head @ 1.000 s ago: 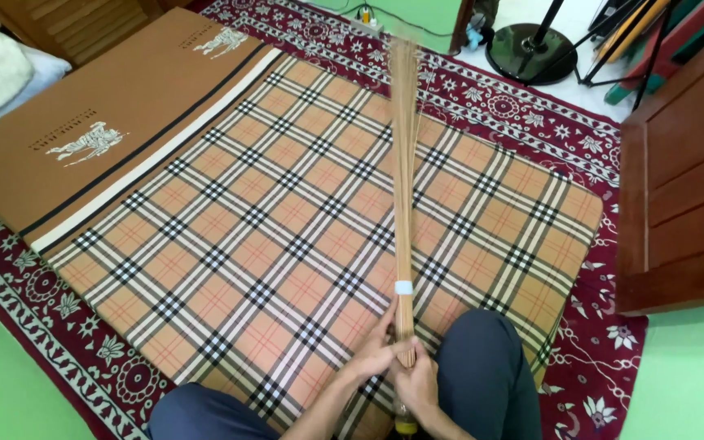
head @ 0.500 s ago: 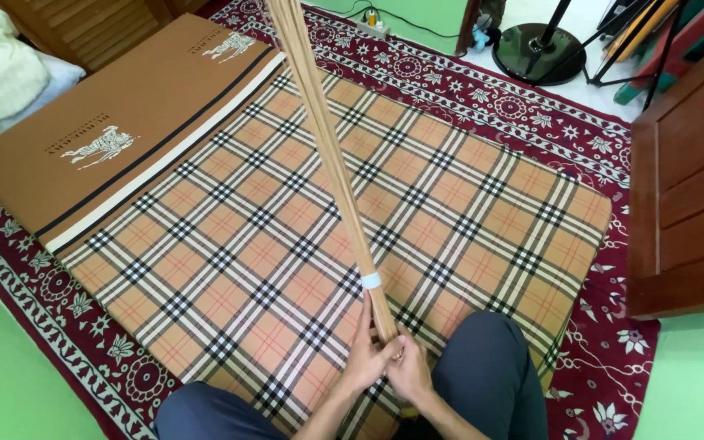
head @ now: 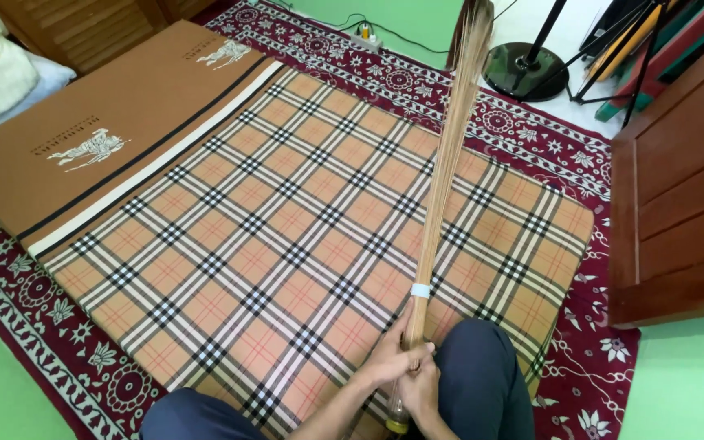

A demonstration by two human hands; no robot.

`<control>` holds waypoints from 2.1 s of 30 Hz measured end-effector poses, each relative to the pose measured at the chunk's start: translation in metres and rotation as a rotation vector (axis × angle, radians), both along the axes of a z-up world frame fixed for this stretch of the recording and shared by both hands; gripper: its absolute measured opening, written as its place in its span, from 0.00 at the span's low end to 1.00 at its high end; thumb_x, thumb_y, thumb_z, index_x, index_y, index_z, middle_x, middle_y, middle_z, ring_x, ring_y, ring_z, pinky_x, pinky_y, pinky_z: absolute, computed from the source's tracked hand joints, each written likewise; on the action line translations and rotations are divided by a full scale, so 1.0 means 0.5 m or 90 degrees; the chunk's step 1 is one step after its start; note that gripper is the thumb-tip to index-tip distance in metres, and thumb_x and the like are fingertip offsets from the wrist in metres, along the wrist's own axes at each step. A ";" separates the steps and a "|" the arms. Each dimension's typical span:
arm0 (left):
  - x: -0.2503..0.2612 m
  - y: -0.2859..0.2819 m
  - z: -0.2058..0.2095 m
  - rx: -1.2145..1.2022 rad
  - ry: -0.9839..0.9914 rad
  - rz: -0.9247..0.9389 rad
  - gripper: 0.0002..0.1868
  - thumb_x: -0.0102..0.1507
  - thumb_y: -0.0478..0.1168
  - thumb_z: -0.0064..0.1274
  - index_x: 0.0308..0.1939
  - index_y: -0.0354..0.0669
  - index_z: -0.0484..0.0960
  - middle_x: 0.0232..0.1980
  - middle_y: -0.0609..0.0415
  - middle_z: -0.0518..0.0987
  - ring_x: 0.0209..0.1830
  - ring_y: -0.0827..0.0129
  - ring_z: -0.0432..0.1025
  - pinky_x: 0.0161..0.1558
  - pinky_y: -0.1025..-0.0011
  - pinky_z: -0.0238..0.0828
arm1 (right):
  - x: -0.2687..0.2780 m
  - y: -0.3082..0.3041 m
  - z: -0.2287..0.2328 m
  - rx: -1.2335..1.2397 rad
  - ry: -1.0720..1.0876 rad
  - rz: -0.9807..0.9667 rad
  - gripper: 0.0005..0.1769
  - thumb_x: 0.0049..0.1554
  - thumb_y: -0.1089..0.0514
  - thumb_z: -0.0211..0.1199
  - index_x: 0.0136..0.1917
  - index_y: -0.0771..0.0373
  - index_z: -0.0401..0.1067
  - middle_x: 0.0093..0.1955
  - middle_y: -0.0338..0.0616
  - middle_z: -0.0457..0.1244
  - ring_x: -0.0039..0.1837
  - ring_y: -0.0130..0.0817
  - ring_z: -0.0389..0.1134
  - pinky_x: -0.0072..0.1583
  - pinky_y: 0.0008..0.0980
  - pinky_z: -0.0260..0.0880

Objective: The person sweeps a plaid mattress and the surrounding rug using a traditional straw broom. They move the broom back and forth across the mattress surface and then sweep the rug edges and corners.

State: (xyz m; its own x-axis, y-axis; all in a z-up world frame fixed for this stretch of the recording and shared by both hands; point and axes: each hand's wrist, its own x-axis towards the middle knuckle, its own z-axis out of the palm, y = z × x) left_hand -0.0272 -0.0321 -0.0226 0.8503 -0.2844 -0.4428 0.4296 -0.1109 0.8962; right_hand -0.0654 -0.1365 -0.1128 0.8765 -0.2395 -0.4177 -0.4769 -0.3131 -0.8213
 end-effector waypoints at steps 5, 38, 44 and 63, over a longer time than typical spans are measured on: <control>-0.029 0.027 0.011 -0.010 -0.094 0.080 0.50 0.63 0.46 0.52 0.80 0.68 0.35 0.84 0.53 0.41 0.78 0.55 0.55 0.72 0.48 0.60 | 0.016 -0.001 -0.033 -0.043 -0.155 0.127 0.15 0.50 0.48 0.60 0.48 0.58 0.70 0.41 0.46 0.73 0.43 0.41 0.76 0.45 0.40 0.72; -0.063 0.205 -0.062 0.176 -0.109 0.334 0.49 0.63 0.61 0.47 0.81 0.62 0.37 0.71 0.51 0.63 0.72 0.58 0.61 0.70 0.38 0.59 | 0.025 0.114 -0.043 0.013 -0.076 0.498 0.46 0.59 0.44 0.58 0.83 0.50 0.41 0.49 0.50 0.69 0.40 0.38 0.71 0.45 0.46 0.78; -0.138 0.235 -0.093 0.197 -0.089 0.502 0.50 0.62 0.62 0.47 0.81 0.62 0.37 0.74 0.47 0.59 0.68 0.57 0.65 0.65 0.51 0.70 | 0.004 0.149 -0.082 -0.013 -0.115 0.638 0.45 0.60 0.40 0.57 0.83 0.47 0.41 0.59 0.53 0.71 0.36 0.36 0.77 0.47 0.39 0.83; -0.054 0.224 -0.112 0.240 -0.078 0.304 0.42 0.66 0.63 0.35 0.81 0.60 0.43 0.68 0.54 0.65 0.62 0.65 0.70 0.62 0.47 0.72 | -0.032 0.153 -0.145 0.014 -0.156 0.422 0.46 0.59 0.45 0.58 0.83 0.51 0.39 0.36 0.46 0.71 0.23 0.27 0.65 0.25 0.29 0.76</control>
